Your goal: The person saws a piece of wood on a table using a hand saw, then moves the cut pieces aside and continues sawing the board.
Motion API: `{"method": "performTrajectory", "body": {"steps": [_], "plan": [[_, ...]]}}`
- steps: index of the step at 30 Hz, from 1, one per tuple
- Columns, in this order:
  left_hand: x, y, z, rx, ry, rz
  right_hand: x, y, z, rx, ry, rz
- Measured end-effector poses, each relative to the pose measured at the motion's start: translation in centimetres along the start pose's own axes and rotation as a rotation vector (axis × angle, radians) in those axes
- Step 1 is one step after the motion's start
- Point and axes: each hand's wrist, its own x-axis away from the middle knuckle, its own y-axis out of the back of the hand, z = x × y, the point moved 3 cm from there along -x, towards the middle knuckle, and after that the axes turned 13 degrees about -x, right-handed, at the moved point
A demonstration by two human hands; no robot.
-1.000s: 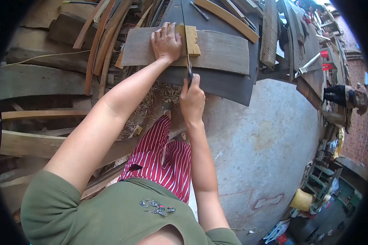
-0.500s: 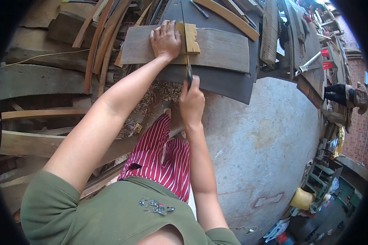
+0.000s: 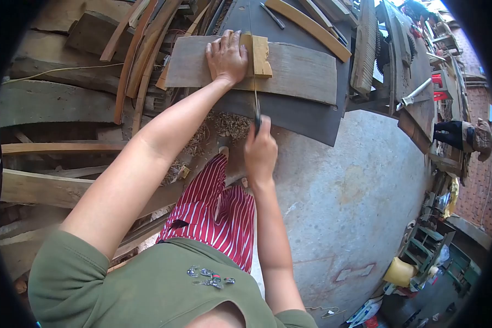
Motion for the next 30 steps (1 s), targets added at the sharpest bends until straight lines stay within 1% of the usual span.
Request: {"method": "performTrajectory", "body": {"steps": [1, 3, 4, 8, 11, 14, 16, 19, 20, 23, 25, 27, 30], "plan": [[0.0, -0.1, 0.1, -0.008, -0.004, -0.013, -1.2, -0.7, 0.3, -0.005, -0.005, -0.006], [0.3, -0.2, 0.0, 0.0, -0.014, -0.015, -2.3, -0.9, 0.7, 0.068, -0.098, 0.009], [0.2, -0.2, -0.1, -0.004, -0.003, -0.003, -1.2, -0.4, 0.4, -0.016, -0.044, 0.004], [-0.1, 0.1, 0.1, 0.0, 0.017, -0.008, 8.0, 3.0, 0.3, -0.06, -0.009, -0.014], [0.1, 0.3, 0.1, -0.005, 0.007, -0.01, 9.8, 4.0, 0.7, -0.07, -0.054, 0.003], [0.0, 0.1, 0.1, -0.022, 0.008, -0.002, 4.9, 1.8, -0.3, 0.026, -0.027, 0.037], [0.0, 0.1, 0.3, -0.021, 0.001, -0.012, 0.7, 0.2, 0.1, 0.047, -0.026, 0.009], [-0.1, 0.0, 0.1, -0.002, -0.019, -0.011, -1.1, -0.6, 0.3, -0.004, -0.01, -0.017], [-0.1, 0.0, 0.0, -0.016, -0.008, -0.01, 0.0, 0.0, 0.6, -0.044, -0.009, -0.01], [-0.2, 0.0, 0.0, -0.052, 0.022, -0.035, 6.8, 2.6, 0.0, -0.062, -0.065, 0.01], [-0.1, 0.3, 0.1, -0.031, -0.003, -0.041, 9.2, 3.6, 0.0, -0.076, -0.093, 0.038], [-0.1, 0.4, 0.2, -0.008, 0.005, -0.016, 9.5, 4.2, 0.4, -0.056, -0.048, 0.012], [0.0, -0.1, 0.1, -0.015, 0.01, -0.023, 4.4, 1.9, -0.3, 0.034, -0.05, 0.051]]}}
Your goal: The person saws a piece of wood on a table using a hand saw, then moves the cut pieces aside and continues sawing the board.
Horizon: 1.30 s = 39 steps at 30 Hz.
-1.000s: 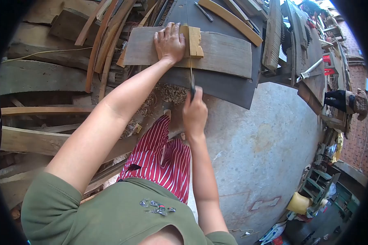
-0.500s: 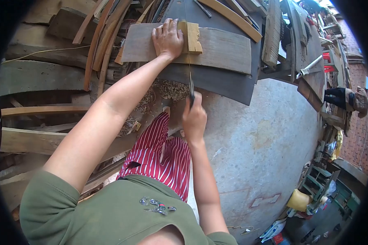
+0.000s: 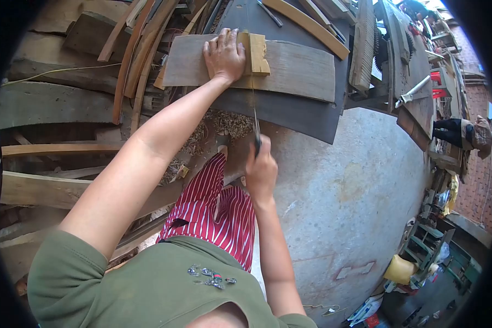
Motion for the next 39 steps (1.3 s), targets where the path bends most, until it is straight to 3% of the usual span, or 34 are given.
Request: {"method": "performTrajectory", "body": {"steps": [5, 10, 13, 18, 21, 26, 28, 34, 37, 39], "plan": [[-0.1, -0.1, -0.2, 0.003, -0.02, 0.007, -5.7, -2.2, 1.1, -0.041, 0.038, -0.053], [-0.1, 0.4, 0.1, -0.025, -0.016, -0.007, 4.7, 1.0, 0.4, -0.086, 0.013, -0.047], [0.0, 0.4, 0.1, -0.001, -0.006, 0.022, 4.9, 1.6, 1.1, -0.076, -0.02, -0.043], [-0.1, -0.1, 0.2, 0.022, -0.009, 0.017, -6.0, -2.4, 0.8, 0.003, 0.037, -0.052], [-0.2, -0.1, 0.0, 0.022, 0.003, 0.047, -6.1, -2.3, 0.9, -0.041, 0.05, -0.064], [-0.1, 0.3, 0.1, -0.033, -0.008, 0.006, 5.1, 1.6, 0.0, -0.141, -0.006, -0.038], [0.2, 0.5, 0.5, -0.046, -0.002, 0.019, 5.3, 1.7, 0.3, -0.124, -0.027, -0.019], [-0.1, 0.1, 0.3, -0.021, -0.032, 0.004, -6.1, -1.7, 1.4, -0.015, 0.036, -0.03], [-0.2, 0.0, -0.2, 0.008, -0.01, 0.029, -7.4, -2.4, 1.3, -0.014, 0.025, -0.06], [-0.3, 0.2, 0.0, 0.016, 0.006, 0.056, -3.9, -1.0, 1.0, -0.087, 0.041, -0.041]]}}
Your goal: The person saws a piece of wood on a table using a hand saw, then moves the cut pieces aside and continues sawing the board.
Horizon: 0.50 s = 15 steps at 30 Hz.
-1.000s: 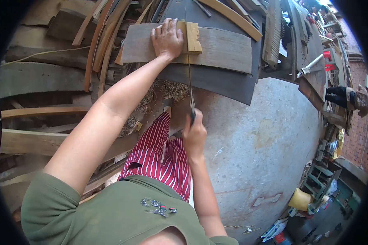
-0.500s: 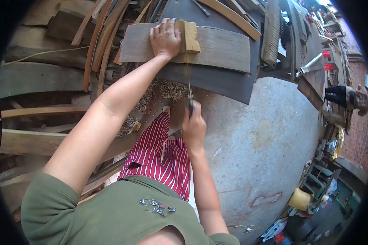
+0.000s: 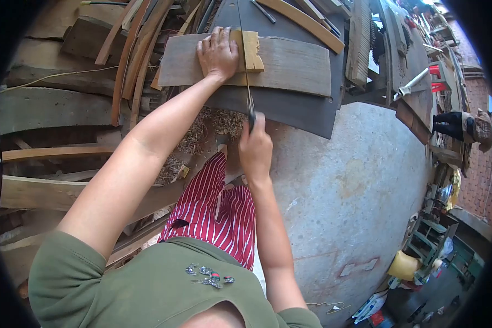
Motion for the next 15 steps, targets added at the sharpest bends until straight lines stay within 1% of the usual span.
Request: {"method": "performTrajectory", "body": {"steps": [1, 3, 6, 9, 11, 14, 15], "plan": [[0.1, -0.2, 0.0, -0.018, 0.004, -0.022, 2.5, 0.9, -0.1, -0.006, -0.001, 0.006], [0.1, 0.2, 0.0, -0.014, 0.012, -0.021, 6.9, 2.6, -0.3, -0.044, -0.083, 0.024], [0.1, 0.7, 0.1, -0.003, 0.004, -0.014, 7.1, 3.5, 0.9, -0.048, -0.075, 0.031], [0.2, 0.3, 0.0, -0.017, -0.008, -0.011, 1.0, 1.3, 0.8, 0.062, -0.05, 0.057], [0.2, 0.2, 0.1, -0.025, -0.008, -0.029, -3.7, -0.5, 1.1, 0.085, -0.044, 0.057], [0.0, 0.5, 0.0, -0.013, -0.009, -0.011, -4.6, -1.1, 1.4, 0.111, -0.002, 0.011], [0.0, 0.5, -0.1, -0.006, 0.004, 0.009, -3.7, -0.6, 1.3, 0.054, -0.039, 0.039]]}}
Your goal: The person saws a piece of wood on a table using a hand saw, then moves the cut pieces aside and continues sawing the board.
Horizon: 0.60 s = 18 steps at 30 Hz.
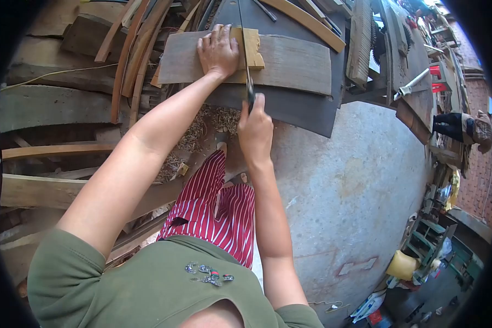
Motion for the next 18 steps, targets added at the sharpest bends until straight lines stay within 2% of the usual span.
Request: {"method": "performTrajectory", "body": {"steps": [5, 7, 8, 13, 15, 18], "plan": [[0.1, -0.1, 0.0, -0.025, 0.001, -0.016, 8.0, 3.4, -0.1, -0.055, -0.023, 0.012], [0.2, 0.3, 0.0, -0.008, -0.001, 0.005, 7.9, 3.9, 0.5, -0.081, -0.106, 0.047], [0.0, 0.5, -0.1, -0.002, 0.002, -0.001, 6.6, 3.6, 0.8, -0.025, -0.032, 0.032], [0.2, 0.1, 0.1, -0.005, 0.003, -0.01, -2.3, -0.5, 0.7, 0.048, -0.01, 0.008], [0.2, 0.0, 0.1, -0.006, -0.007, -0.008, -1.8, -0.2, 0.4, 0.089, -0.005, -0.014], [0.0, 0.1, -0.2, -0.009, -0.007, -0.024, 3.0, 1.4, 0.1, 0.015, -0.013, 0.004]]}}
